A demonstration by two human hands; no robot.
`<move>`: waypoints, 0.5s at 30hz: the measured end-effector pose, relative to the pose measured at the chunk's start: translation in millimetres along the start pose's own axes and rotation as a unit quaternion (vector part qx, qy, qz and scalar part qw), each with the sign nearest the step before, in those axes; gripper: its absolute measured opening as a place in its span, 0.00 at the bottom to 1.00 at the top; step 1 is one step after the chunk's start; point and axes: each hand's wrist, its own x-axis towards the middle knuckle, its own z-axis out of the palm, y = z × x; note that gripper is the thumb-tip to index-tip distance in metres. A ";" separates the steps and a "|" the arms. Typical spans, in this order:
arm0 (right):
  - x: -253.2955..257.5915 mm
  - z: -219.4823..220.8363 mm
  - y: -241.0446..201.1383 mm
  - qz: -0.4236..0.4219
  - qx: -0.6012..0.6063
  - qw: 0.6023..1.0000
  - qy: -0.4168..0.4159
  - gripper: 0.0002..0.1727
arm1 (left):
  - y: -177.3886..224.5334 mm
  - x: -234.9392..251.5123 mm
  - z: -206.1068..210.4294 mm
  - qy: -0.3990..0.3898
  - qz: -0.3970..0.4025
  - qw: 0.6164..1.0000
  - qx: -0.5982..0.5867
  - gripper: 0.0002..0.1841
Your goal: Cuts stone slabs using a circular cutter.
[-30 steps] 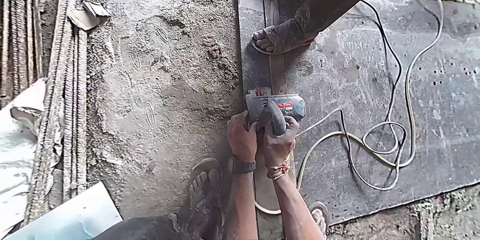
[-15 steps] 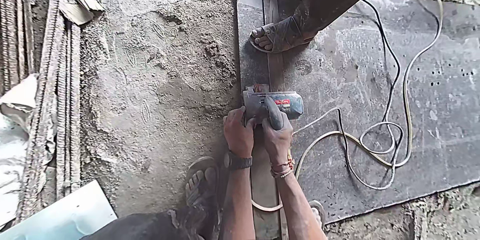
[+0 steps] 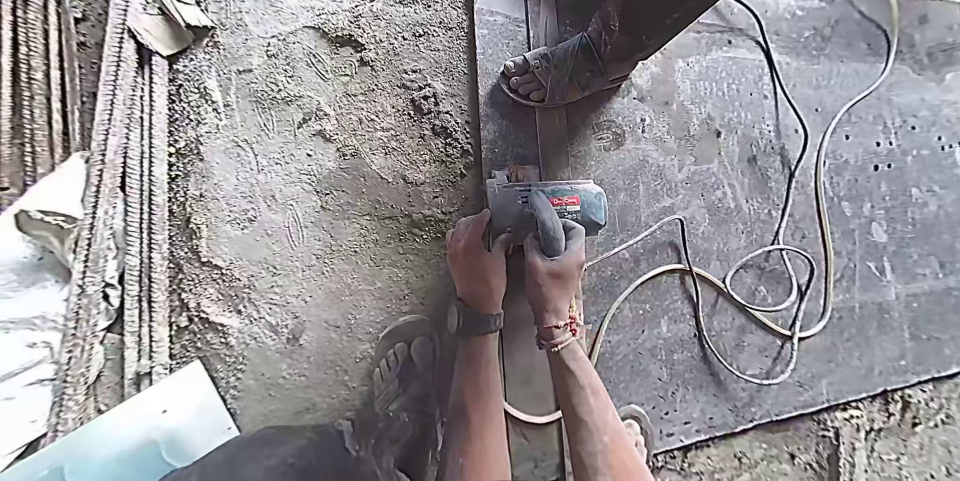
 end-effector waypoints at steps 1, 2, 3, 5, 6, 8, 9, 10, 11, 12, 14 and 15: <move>0.4 0.3 -0.9 0.004 -0.001 1.000 0.001 0.25 | 0.7 0.8 -0.3 -0.003 -0.004 1.000 0.002 0.23; 0.6 0.1 -2.6 0.010 -0.001 1.000 0.000 0.25 | 1.9 1.7 -0.8 -0.008 -0.009 1.000 0.003 0.23; 0.9 0.3 -3.7 0.013 -0.002 1.000 0.000 0.25 | 2.5 2.4 -1.0 -0.012 -0.013 1.000 0.003 0.23; 1.4 1.1 -3.5 0.010 -0.006 1.000 0.002 0.25 | 2.0 3.1 -0.1 -0.008 -0.010 1.000 0.006 0.23; 1.9 1.7 -2.9 0.009 -0.008 1.000 0.002 0.24 | 2.1 3.7 0.3 -0.006 -0.010 1.000 0.008 0.23; 2.5 2.6 -2.7 0.012 -0.011 1.000 0.002 0.24 | 2.9 4.9 0.3 -0.007 -0.012 1.000 0.012 0.23; 3.0 3.0 -3.2 0.015 -0.010 1.000 0.003 0.24 | 3.5 5.9 0.0 -0.011 -0.015 1.000 0.012 0.23; 3.6 3.5 -3.6 0.016 -0.012 1.000 0.004 0.25 | 3.9 6.9 -0.1 -0.014 -0.017 1.000 0.014 0.23; 4.0 3.9 -3.6 0.015 -0.013 1.000 0.006 0.25 | 4.2 7.7 -0.2 -0.016 -0.018 1.000 0.016 0.23; 4.5 4.2 -3.9 0.014 -0.015 1.000 0.006 0.25 | 4.3 8.5 -0.4 -0.016 -0.017 1.000 0.017 0.24; 5.5 4.9 -4.2 0.011 -0.019 1.000 0.006 0.25 | 5.3 9.9 -1.1 -0.018 -0.017 1.000 0.019 0.24; 6.1 5.2 -4.6 0.010 -0.020 1.000 0.005 0.24 | 6.1 10.5 -1.3 -0.019 -0.019 0.999 0.019 0.23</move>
